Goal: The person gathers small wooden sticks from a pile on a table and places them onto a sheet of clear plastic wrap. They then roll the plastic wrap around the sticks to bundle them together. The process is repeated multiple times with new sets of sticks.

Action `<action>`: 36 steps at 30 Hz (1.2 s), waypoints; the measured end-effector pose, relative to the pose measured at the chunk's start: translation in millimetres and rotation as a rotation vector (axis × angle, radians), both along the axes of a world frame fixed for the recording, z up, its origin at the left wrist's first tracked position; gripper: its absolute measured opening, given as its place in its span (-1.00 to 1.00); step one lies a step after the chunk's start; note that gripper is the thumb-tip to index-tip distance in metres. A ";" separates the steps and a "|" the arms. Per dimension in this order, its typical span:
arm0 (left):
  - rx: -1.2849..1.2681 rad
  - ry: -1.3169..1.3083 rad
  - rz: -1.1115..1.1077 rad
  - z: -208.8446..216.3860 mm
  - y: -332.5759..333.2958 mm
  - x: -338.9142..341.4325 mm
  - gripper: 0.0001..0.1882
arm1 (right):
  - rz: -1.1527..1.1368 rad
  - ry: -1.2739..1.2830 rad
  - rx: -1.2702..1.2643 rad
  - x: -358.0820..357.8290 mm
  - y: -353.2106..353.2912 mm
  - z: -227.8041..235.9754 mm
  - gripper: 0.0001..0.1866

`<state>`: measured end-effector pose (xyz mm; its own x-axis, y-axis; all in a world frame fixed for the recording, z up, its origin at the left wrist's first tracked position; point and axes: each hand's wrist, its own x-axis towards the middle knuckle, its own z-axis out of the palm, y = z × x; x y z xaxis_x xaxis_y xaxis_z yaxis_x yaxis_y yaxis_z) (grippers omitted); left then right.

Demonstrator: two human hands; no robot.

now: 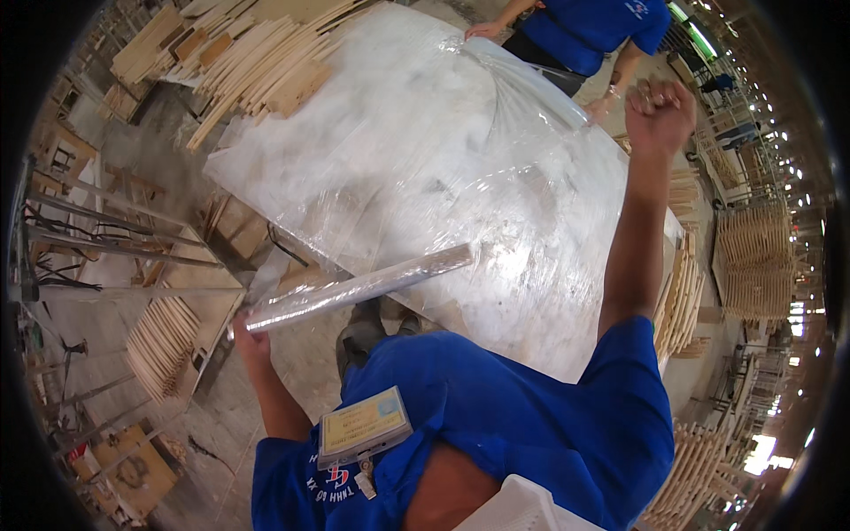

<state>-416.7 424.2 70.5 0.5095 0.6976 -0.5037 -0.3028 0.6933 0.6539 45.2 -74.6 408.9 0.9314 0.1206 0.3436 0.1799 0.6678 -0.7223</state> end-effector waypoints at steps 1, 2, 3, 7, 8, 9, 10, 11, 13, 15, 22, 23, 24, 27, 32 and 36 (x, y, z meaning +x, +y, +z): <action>0.017 -0.010 0.036 6.4 -5.8 -16.0 -0.79 | 0.011 -0.002 0.005 2.1 -1.3 7.4 -0.67; 0.206 0.033 0.056 12.2 -10.0 -32.9 -0.79 | 0.024 -0.007 0.015 3.4 2.6 13.5 -0.68; 0.183 0.061 0.108 21.8 -4.8 -50.3 -0.79 | 0.043 -0.009 0.032 3.6 10.5 17.9 -0.68; -0.036 0.169 0.313 47.4 20.7 -115.5 -0.79 | 0.265 -0.092 -0.113 6.5 89.1 17.0 -0.71; 0.008 0.225 0.277 49.1 27.2 -125.2 -0.79 | 0.200 -0.009 -0.166 10.3 105.1 10.3 -0.69; 0.043 0.282 0.246 48.9 31.8 -138.1 -0.78 | 0.140 0.077 -0.225 10.7 128.2 6.1 -0.67; 0.021 0.255 0.288 55.5 41.0 -159.0 -0.76 | 0.152 0.099 -0.205 6.4 166.9 -3.4 -0.73; 0.004 0.229 0.339 64.6 51.5 -186.9 -0.74 | 0.174 0.124 -0.181 -0.4 208.2 -12.3 -0.79; 0.080 0.232 0.213 78.7 67.5 -237.1 -0.69 | 0.237 -0.130 -0.508 -13.4 264.2 -35.1 -0.86; 0.283 0.238 0.253 81.6 83.5 -258.7 -0.62 | 0.059 -0.505 -0.943 -24.8 313.1 -74.1 -0.67; 0.479 -0.086 0.381 117.4 157.7 -254.5 -0.54 | 0.543 -1.081 -1.620 -270.9 519.5 -164.7 -0.57; 0.546 -0.138 0.351 133.8 170.8 -270.1 -0.47 | 0.677 -1.163 -1.313 -326.1 544.8 -140.8 -0.36; 0.603 -0.379 0.164 145.6 189.1 -256.5 -0.46 | 0.683 -1.148 -1.089 -368.3 555.4 -127.4 -0.27; 0.565 -0.941 -0.409 180.8 201.6 -124.8 -0.49 | 1.136 -0.725 -0.686 -402.6 548.1 -129.1 -0.07; 0.654 -0.810 -0.281 303.5 192.0 -11.7 -0.58 | 1.079 -0.373 -1.119 -371.7 428.7 -139.8 -0.35; 0.596 -0.520 -0.116 350.4 173.7 83.0 -0.65 | 0.135 -0.310 -1.477 -379.1 277.0 -191.6 -0.29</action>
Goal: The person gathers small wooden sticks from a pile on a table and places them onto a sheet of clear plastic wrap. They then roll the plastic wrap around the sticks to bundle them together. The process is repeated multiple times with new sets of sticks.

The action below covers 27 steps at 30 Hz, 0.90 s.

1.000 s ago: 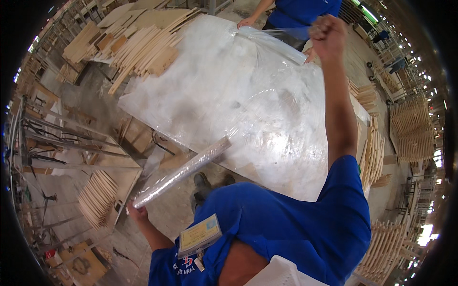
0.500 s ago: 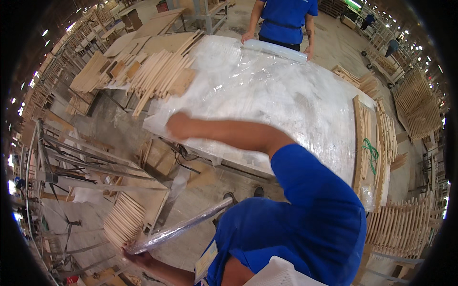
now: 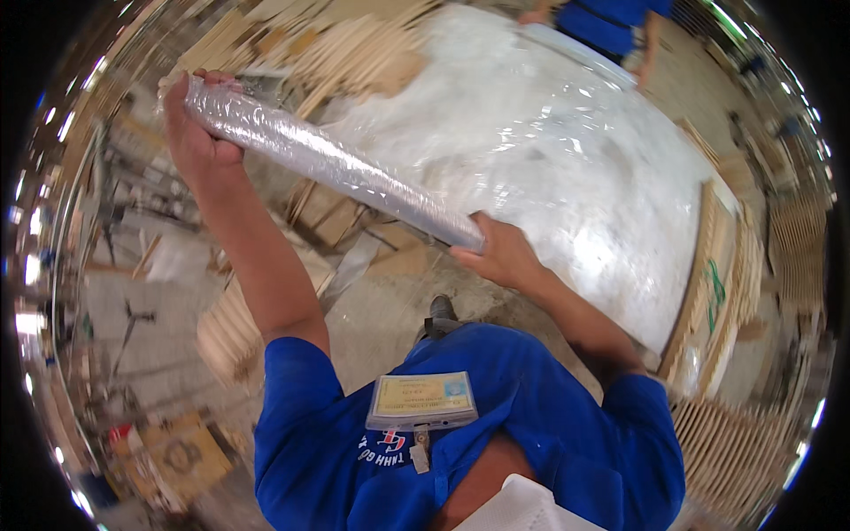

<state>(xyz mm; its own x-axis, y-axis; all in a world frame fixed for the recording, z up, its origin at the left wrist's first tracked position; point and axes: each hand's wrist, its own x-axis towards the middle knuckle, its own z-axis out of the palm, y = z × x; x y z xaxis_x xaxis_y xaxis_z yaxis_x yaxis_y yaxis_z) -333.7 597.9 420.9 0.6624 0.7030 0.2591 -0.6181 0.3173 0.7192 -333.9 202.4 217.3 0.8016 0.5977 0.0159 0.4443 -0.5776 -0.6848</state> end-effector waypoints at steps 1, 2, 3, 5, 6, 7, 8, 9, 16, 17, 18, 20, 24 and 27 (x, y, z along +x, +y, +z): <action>-0.033 0.080 0.048 2.0 -19.1 23.0 -0.67 | -0.118 -0.020 -0.027 -7.5 -29.4 -2.1 -0.33; 0.004 0.111 0.040 0.0 -40.5 42.3 -0.69 | -0.235 -0.041 -0.038 -16.5 -54.8 -1.7 -0.36; -0.036 0.044 -0.100 -6.7 -74.2 61.7 -0.69 | -0.363 -0.058 -0.063 -24.6 -83.7 -1.2 -0.40; -0.143 -0.073 -0.409 -37.7 -174.1 94.6 -0.69 | -0.312 0.229 0.096 -45.1 -147.7 -3.4 -0.47; 0.152 -0.122 -0.650 -62.1 -210.6 93.4 -0.67 | -0.225 0.471 0.268 -56.9 -168.1 6.4 -0.48; -0.085 -0.155 -0.893 -91.6 -277.1 89.0 -0.66 | -0.148 0.708 0.432 -69.3 -196.7 12.0 -0.49; -0.260 -0.264 -1.340 -118.0 -347.7 72.1 -0.65 | -0.082 0.897 0.560 -84.1 -228.6 11.9 -0.54; 0.057 -0.267 -1.296 -141.3 -422.5 40.3 -0.65 | -0.111 0.959 0.683 -102.2 -261.9 9.0 -0.55; 0.221 0.291 -1.134 -123.0 -661.8 -23.4 -0.71 | -1.141 -0.091 0.304 -228.8 -356.0 -28.3 -0.65; 0.208 0.254 -1.129 -127.3 -687.5 -28.9 -0.73 | -1.069 0.144 0.525 -239.2 -369.0 -30.0 -0.65; 0.252 0.194 -1.206 -136.3 -722.4 -55.2 -0.74 | -0.983 0.368 0.720 -255.2 -406.9 -28.6 -0.66; 0.042 0.300 -1.640 -170.0 -763.7 -111.7 -0.67 | -0.804 0.671 1.110 -282.0 -459.5 -23.1 -0.68; 0.250 0.424 -1.989 -216.9 -795.5 -175.0 -0.69 | -0.679 0.787 1.592 -315.3 -493.2 -35.9 -0.77; 0.521 0.484 -1.895 -234.2 -818.5 -157.8 -0.74 | -0.971 0.696 1.330 -314.3 -502.1 -35.8 -0.68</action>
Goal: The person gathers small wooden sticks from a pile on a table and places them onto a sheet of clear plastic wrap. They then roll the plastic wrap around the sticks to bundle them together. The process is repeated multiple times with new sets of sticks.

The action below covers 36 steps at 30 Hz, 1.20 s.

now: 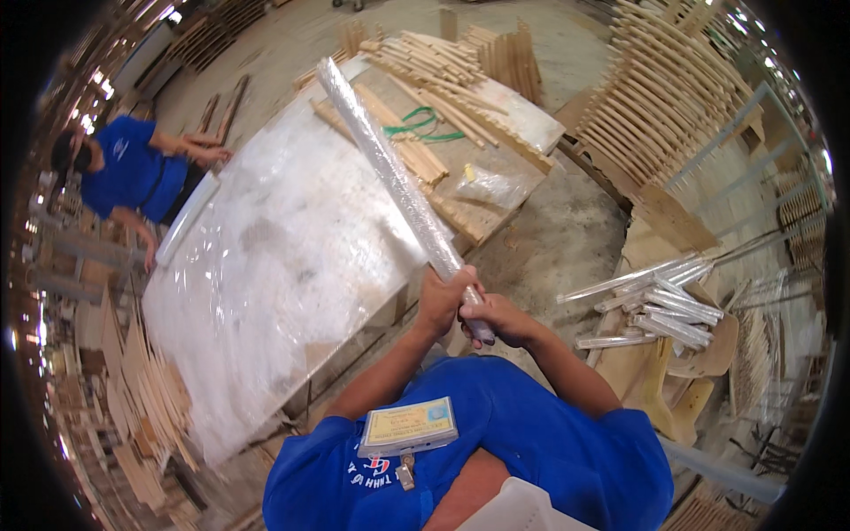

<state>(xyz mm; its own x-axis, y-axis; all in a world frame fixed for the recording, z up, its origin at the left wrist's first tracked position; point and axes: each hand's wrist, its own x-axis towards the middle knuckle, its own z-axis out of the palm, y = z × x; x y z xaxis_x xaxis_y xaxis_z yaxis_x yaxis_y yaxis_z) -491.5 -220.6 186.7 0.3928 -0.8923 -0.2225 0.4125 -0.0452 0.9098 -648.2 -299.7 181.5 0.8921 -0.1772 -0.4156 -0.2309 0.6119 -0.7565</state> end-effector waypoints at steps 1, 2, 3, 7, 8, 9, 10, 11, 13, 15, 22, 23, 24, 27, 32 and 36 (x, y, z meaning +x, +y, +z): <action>0.074 -0.089 0.135 -4.0 -16.7 9.0 -0.74 | -0.050 0.064 -0.106 1.5 -9.1 -5.7 -0.65; 0.070 -0.111 0.135 -4.3 -39.2 13.6 -0.77 | -0.123 0.150 -0.211 -9.8 -21.8 -13.2 -0.61; 0.060 -0.126 0.128 -2.4 -65.3 18.4 -0.78 | -0.201 0.247 -0.317 -27.5 -36.1 -24.7 -0.58; -0.221 -0.579 0.039 -18.0 -133.0 113.4 -0.72 | -0.534 0.341 -0.338 -61.3 -68.7 -58.1 -0.49; -0.114 -0.388 -0.059 -18.3 -153.6 111.8 -0.71 | -0.592 0.414 -0.337 -71.1 -69.2 -68.7 -0.45; -0.090 -0.401 -0.071 -25.4 -160.3 103.6 -0.67 | -0.636 0.483 -0.317 -75.3 -65.1 -76.7 -0.41; 0.074 -0.504 -0.194 -31.4 -157.0 101.1 -0.63 | -0.686 0.487 -0.240 -79.7 -61.3 -77.6 -0.37; 0.086 -0.637 -0.133 -38.0 -151.3 72.8 -0.57 | -0.695 0.476 -0.176 -82.4 -60.8 -74.6 -0.33; 0.112 -0.860 -0.451 -39.8 -142.3 42.9 -0.49 | -0.828 0.315 -0.052 -67.5 -60.0 -67.9 -0.28; 0.021 -0.960 -0.691 -50.8 -144.8 6.1 -0.40 | -1.081 0.091 -0.003 -48.4 -72.6 -59.2 -0.38; -0.042 -0.695 -1.164 -73.8 -201.2 -112.3 -0.36 | -2.012 0.484 -0.035 -195.4 -117.8 -172.9 -0.65; 0.032 -0.816 -1.119 -82.4 -212.5 -88.0 -0.38 | -1.941 0.534 0.066 -195.7 -147.6 -172.2 -0.62; 0.052 -0.802 -1.153 -91.9 -206.7 -96.1 -0.40 | -1.935 0.760 0.007 -254.3 -152.5 -181.6 -0.55; 0.223 -1.095 -1.237 -113.1 -210.2 -91.0 -0.43 | -2.000 0.840 0.025 -372.2 -210.4 -187.6 -0.32; 0.463 -1.166 -1.088 -111.0 -191.8 -97.6 -0.46 | -1.499 1.221 -0.420 -519.9 -302.9 -209.6 -0.39; 0.724 -1.053 -0.859 -101.5 -167.9 -120.5 -0.44 | -0.849 1.316 -0.638 -468.4 -269.7 -286.1 -0.27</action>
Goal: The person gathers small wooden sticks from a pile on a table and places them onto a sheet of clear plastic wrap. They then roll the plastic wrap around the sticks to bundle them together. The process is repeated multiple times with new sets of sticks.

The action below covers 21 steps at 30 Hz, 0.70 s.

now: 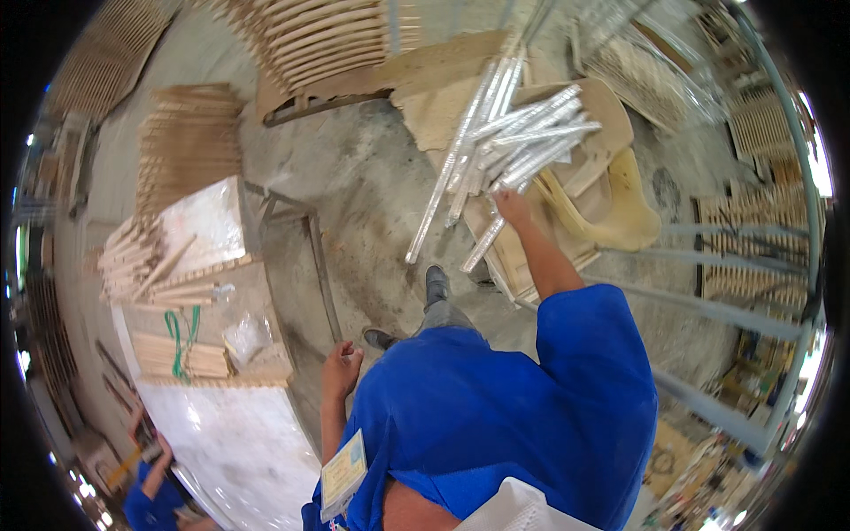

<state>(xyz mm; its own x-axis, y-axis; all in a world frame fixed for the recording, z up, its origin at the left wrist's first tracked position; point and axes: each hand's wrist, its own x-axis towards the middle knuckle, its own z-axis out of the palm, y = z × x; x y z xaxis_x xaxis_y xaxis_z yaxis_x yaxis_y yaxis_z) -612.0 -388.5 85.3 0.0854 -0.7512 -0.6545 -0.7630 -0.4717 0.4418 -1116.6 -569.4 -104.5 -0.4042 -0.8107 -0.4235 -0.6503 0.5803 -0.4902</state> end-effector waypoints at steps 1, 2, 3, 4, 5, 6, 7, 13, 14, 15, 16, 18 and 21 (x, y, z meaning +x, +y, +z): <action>0.000 -0.002 0.124 10.3 8.5 2.0 -0.43 | 0.176 -0.069 0.141 29.6 4.3 -12.9 -0.23; -0.025 0.032 0.108 6.2 7.3 -7.2 -0.44 | 0.281 0.084 0.163 37.4 12.8 -23.1 -0.19; -0.053 0.061 0.106 -0.6 5.8 -13.5 -0.44 | 0.371 0.052 0.220 33.7 28.3 -27.1 -0.26; -0.101 0.078 0.116 -2.9 3.6 -14.6 -0.43 | 1.078 0.231 0.388 24.6 21.1 -26.5 -0.33; -0.120 0.019 0.207 11.2 35.5 4.3 -0.44 | 1.362 0.252 0.232 87.4 28.8 -36.4 -0.33; -0.160 0.020 0.204 13.2 31.5 7.6 -0.45 | 1.492 0.247 0.081 98.3 35.9 -34.9 -0.31; -0.205 0.032 0.234 13.3 26.7 11.1 -0.46 | 1.401 0.007 0.155 107.5 29.2 -30.0 -0.45; -0.285 0.130 0.638 16.2 69.7 40.7 -0.51 | 1.050 -0.342 0.125 263.2 0.1 42.6 -0.49; -0.339 0.146 0.744 11.0 89.8 44.6 -0.52 | 1.156 -0.305 0.063 297.4 -12.7 64.1 -0.49; -0.362 0.175 0.825 6.8 100.5 48.9 -0.52 | 1.230 -0.286 0.010 327.1 -21.6 84.4 -0.49; -0.392 0.206 0.900 3.1 110.3 56.3 -0.53 | 1.270 -0.328 -0.049 359.4 -30.9 105.5 -0.50; -0.438 0.220 0.983 -3.2 119.5 74.0 -0.55 | 1.311 -0.437 -0.129 428.1 -41.4 149.2 -0.50; -0.492 0.235 0.976 -2.3 98.8 124.6 -0.57 | 1.292 -0.562 -0.301 527.3 -47.6 186.9 -0.51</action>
